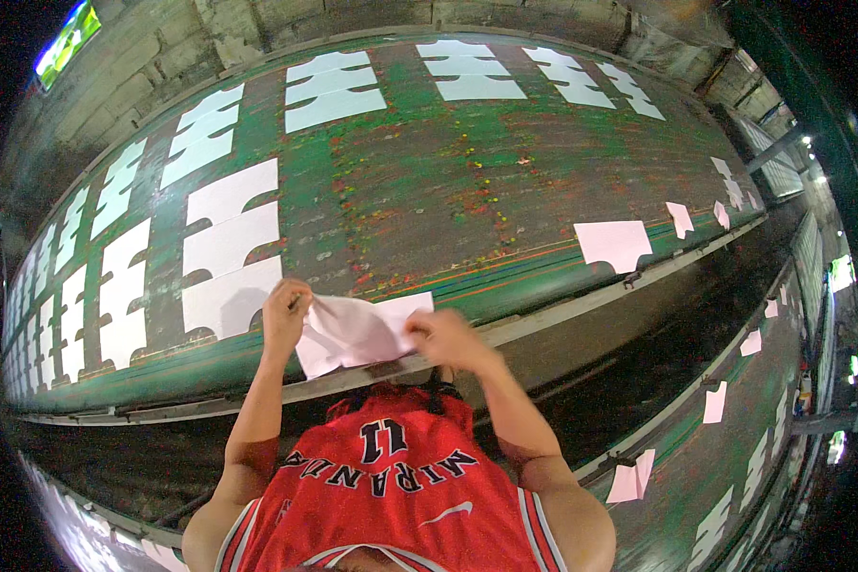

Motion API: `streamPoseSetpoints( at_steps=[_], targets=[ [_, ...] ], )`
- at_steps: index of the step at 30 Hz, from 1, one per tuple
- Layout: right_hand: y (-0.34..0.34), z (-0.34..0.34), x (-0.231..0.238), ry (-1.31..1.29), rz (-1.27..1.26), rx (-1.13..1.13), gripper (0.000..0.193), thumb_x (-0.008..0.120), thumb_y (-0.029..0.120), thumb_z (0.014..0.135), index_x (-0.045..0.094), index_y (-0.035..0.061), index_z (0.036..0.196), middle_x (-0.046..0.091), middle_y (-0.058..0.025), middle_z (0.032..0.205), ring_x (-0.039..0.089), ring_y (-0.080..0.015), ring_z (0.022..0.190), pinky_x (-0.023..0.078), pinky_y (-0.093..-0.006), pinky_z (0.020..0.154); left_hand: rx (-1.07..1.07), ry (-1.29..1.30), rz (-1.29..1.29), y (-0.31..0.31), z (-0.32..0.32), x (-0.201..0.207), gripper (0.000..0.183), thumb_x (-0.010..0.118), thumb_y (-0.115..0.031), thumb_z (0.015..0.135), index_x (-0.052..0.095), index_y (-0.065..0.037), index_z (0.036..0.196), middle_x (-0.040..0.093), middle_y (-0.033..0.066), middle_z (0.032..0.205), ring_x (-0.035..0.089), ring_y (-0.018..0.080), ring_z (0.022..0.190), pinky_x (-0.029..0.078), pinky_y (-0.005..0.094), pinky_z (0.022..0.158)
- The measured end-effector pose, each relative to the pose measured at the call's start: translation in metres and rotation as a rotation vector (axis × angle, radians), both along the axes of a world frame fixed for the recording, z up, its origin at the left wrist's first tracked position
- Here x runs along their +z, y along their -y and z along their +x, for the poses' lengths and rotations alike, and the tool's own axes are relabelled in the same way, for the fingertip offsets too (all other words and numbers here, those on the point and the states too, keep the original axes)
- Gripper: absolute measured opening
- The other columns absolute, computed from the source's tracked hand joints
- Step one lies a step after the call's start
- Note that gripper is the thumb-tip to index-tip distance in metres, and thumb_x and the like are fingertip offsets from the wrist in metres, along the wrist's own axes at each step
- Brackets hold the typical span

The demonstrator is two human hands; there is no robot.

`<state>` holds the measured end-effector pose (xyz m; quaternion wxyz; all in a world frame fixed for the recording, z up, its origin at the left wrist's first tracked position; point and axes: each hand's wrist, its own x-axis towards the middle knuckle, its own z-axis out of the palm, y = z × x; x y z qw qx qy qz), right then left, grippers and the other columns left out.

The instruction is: The person places white paper cutouts with curved notches onto a moving conveyor belt. They pick up each cutout, align it with existing pieces, and press it down to secure it in place.

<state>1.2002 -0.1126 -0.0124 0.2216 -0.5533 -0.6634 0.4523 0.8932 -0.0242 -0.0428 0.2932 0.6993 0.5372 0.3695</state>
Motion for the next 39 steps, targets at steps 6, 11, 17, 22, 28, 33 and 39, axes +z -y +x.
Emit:
streamPoseSetpoints(
  at_steps=[6,11,17,22,28,33,39],
  targets=[
    [0.006,0.012,0.049,-0.242,0.463,0.122,0.021,0.074,0.008,0.082,0.068,0.0038,0.101,0.069,-0.0134,0.095,0.068,-0.0310,0.095,0.052,-0.0407,0.088,-0.454,0.384,0.007,-0.005,0.095,0.041,0.013,0.063,0.011,0.087,0.063,0.000,0.092,0.070,0.0111,0.105,0.067,0.0235,0.093,0.054,0.0337,0.079],
    [-0.046,0.052,0.066,-0.143,0.696,-0.172,0.037,0.082,0.021,0.084,0.067,0.0035,0.112,0.071,-0.0124,0.088,0.070,-0.0260,0.080,0.055,-0.0374,0.072,-0.785,0.396,0.138,-0.001,0.149,0.077,0.008,0.065,0.005,0.089,0.066,-0.001,0.094,0.071,0.0113,0.101,0.068,0.0254,0.091,0.054,0.0332,0.078],
    [-0.072,0.092,0.086,0.057,0.335,0.057,0.022,0.082,0.012,0.082,0.069,-0.0013,0.093,0.071,-0.0142,0.085,0.067,-0.0181,0.072,0.052,-0.0325,0.066,-0.562,0.646,0.138,-0.018,0.182,0.083,0.013,0.063,-0.003,0.095,0.065,-0.002,0.108,0.067,0.0110,0.113,0.066,0.0208,0.099,0.052,0.0306,0.080],
    [-0.099,0.102,0.090,-0.100,0.565,0.024,0.018,0.074,0.000,0.079,0.067,0.0004,0.096,0.069,-0.0123,0.080,0.067,-0.0178,0.072,0.053,-0.0313,0.066,-0.526,0.791,-0.161,-0.027,0.201,0.062,0.040,0.067,-0.017,0.095,0.056,-0.001,0.131,0.063,0.0085,0.121,0.060,0.0145,0.104,0.049,0.0298,0.088],
    [-0.115,0.114,0.091,-0.089,0.582,0.025,0.020,0.077,0.005,0.084,0.065,0.0008,0.099,0.070,-0.0115,0.081,0.065,-0.0165,0.070,0.052,-0.0304,0.064,-0.324,0.356,-0.209,-0.012,0.207,0.032,0.035,0.076,-0.013,0.090,0.060,0.002,0.116,0.064,0.0054,0.100,0.059,0.0111,0.087,0.050,0.0277,0.077],
    [-0.128,0.108,0.087,-0.092,0.556,0.023,0.019,0.078,0.007,0.086,0.065,0.0016,0.100,0.068,-0.0077,0.082,0.060,-0.0136,0.070,0.049,-0.0293,0.063,-0.219,0.328,-0.193,-0.009,0.195,-0.001,0.023,0.071,-0.010,0.092,0.062,0.004,0.108,0.059,0.0057,0.093,0.056,0.0136,0.081,0.047,0.0299,0.072],
    [-0.135,0.112,0.094,-0.172,0.653,0.068,0.017,0.076,0.006,0.086,0.065,0.0021,0.098,0.066,-0.0116,0.087,0.062,-0.0207,0.071,0.048,-0.0329,0.062,-0.132,0.263,-0.061,-0.028,0.177,-0.023,0.013,0.066,-0.005,0.093,0.062,0.004,0.101,0.053,0.0059,0.086,0.051,0.0149,0.076,0.044,0.0295,0.069]
  ],
)
